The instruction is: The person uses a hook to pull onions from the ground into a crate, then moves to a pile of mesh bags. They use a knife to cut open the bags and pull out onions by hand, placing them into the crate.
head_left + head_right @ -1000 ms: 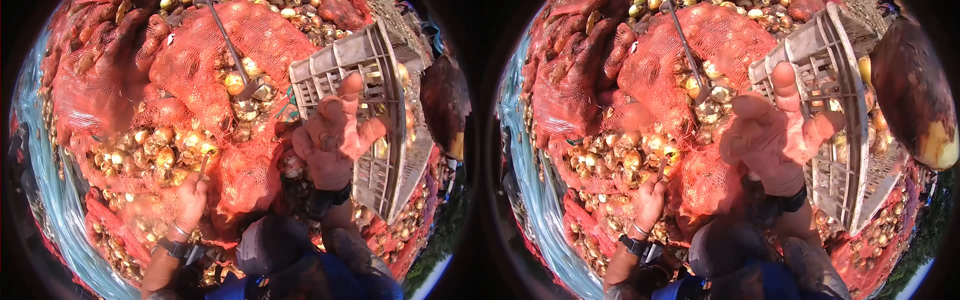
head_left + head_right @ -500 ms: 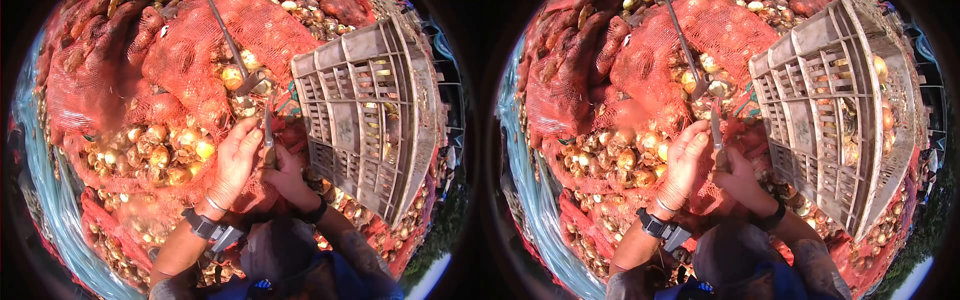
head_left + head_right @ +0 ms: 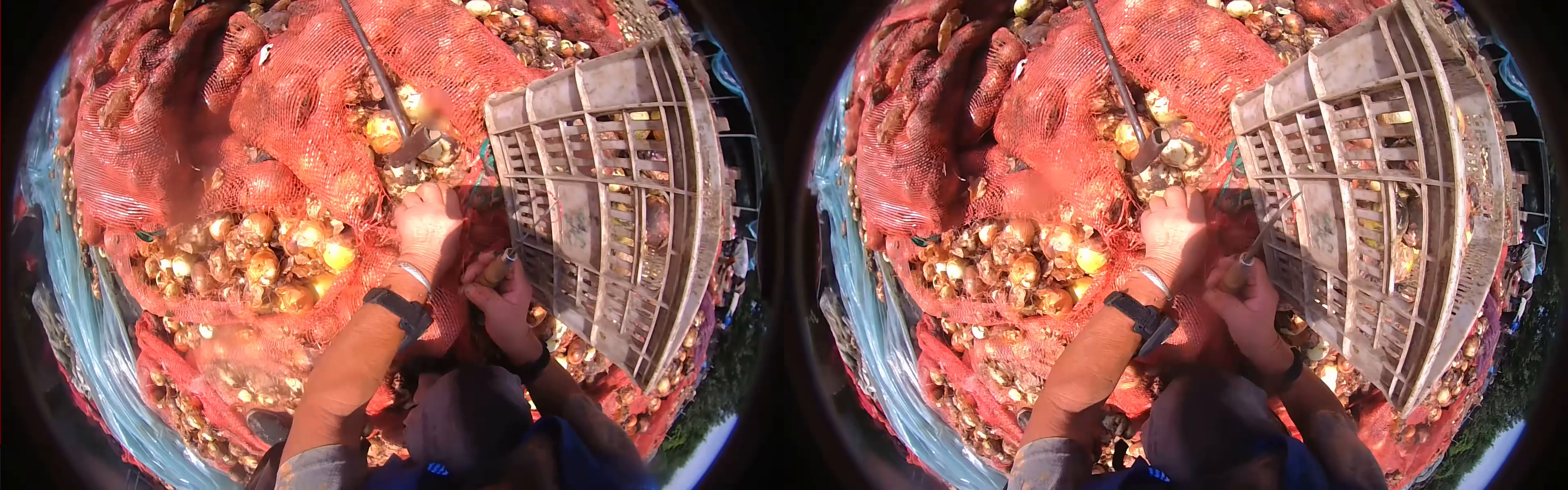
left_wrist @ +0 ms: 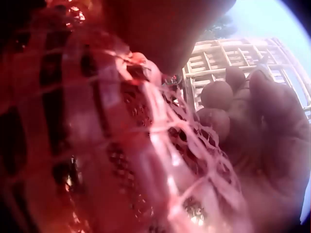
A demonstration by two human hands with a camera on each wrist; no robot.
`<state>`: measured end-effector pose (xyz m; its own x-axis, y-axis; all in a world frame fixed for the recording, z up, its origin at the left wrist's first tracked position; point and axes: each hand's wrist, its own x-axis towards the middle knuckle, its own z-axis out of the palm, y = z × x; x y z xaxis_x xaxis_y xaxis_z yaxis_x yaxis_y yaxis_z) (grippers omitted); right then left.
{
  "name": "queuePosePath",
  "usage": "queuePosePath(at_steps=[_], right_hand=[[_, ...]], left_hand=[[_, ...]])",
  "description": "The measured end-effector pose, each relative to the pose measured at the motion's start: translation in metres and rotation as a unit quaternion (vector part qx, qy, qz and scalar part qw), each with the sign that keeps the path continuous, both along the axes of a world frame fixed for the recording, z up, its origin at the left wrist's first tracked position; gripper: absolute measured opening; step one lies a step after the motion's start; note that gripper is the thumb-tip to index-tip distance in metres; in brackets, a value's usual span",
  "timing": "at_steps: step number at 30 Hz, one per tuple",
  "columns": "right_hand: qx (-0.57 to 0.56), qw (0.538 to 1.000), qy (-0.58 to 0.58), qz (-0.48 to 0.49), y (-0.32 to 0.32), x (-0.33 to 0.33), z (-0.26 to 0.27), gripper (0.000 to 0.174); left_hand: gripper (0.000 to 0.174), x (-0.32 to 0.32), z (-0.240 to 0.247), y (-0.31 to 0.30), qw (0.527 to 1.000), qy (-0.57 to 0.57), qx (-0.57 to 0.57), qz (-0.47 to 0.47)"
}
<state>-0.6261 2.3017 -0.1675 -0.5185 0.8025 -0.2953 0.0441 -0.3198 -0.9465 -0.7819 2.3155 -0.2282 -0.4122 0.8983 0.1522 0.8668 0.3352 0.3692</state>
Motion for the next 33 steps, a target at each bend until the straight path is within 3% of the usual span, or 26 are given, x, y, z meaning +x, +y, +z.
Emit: queuePosePath(at_steps=[8, 10, 14, 17, 18, 21, 23, 24, 26, 28, 31, 32, 33], right_hand=[[0.013, 0.999, 0.019, 0.022, 0.001, -0.007, -0.009, 0.046], [0.017, 1.0, 0.016, 0.019, 0.0, -0.006, -0.011, 0.046], [0.026, 1.0, 0.002, -0.002, 0.002, -0.007, -0.01, 0.046], [0.029, 0.999, 0.005, -0.012, 0.005, -0.003, -0.014, 0.045], [0.028, 1.0, 0.007, -0.008, 0.004, -0.003, -0.012, 0.045], [0.019, 0.998, -0.01, -0.059, 0.001, -0.001, -0.011, 0.045], [0.078, 0.996, -0.037, 0.026, -0.001, 0.017, -0.016, 0.041], [0.074, 0.996, -0.041, 0.019, -0.002, 0.019, -0.015, 0.041], [0.142, 0.986, -0.054, 0.064, -0.002, 0.021, -0.01, 0.031], [0.145, 0.984, -0.07, 0.082, -0.003, 0.031, -0.022, 0.034], [0.136, 0.984, -0.076, 0.091, -0.003, 0.03, -0.025, 0.037], [0.126, 0.986, -0.071, 0.079, -0.003, 0.029, -0.024, 0.037], [0.125, 0.987, -0.072, 0.076, -0.004, 0.026, -0.023, 0.037]], left_hand=[[0.045, -0.008, -0.01, -0.015, 0.999, 0.004, 0.032, -0.03], [0.029, -0.008, -0.006, -0.014, 0.997, -0.007, 0.076, -0.006], [0.023, -0.013, 0.015, -0.002, 0.997, -0.031, 0.061, -0.029], [0.019, -0.02, 0.033, 0.007, 0.984, -0.173, -0.022, -0.033], [0.019, -0.018, 0.04, 0.004, 0.985, -0.172, -0.022, -0.029], [0.021, -0.003, 0.052, -0.009, 0.983, -0.105, 0.037, -0.144], [0.021, -0.017, 0.046, -0.019, 0.985, -0.086, 0.035, -0.148], [0.021, -0.025, 0.043, -0.029, 0.985, -0.073, 0.031, -0.154], [0.023, -0.06, 0.045, -0.037, 0.984, 0.034, 0.043, -0.17], [0.026, -0.094, 0.035, -0.049, 0.97, 0.155, 0.042, -0.182], [0.05, -0.123, 0.043, -0.082, 0.983, 0.124, -0.017, -0.134], [0.046, -0.122, 0.044, -0.087, 0.986, 0.147, -0.031, -0.068], [0.043, -0.12, 0.046, -0.088, 0.985, 0.159, -0.032, -0.061]])
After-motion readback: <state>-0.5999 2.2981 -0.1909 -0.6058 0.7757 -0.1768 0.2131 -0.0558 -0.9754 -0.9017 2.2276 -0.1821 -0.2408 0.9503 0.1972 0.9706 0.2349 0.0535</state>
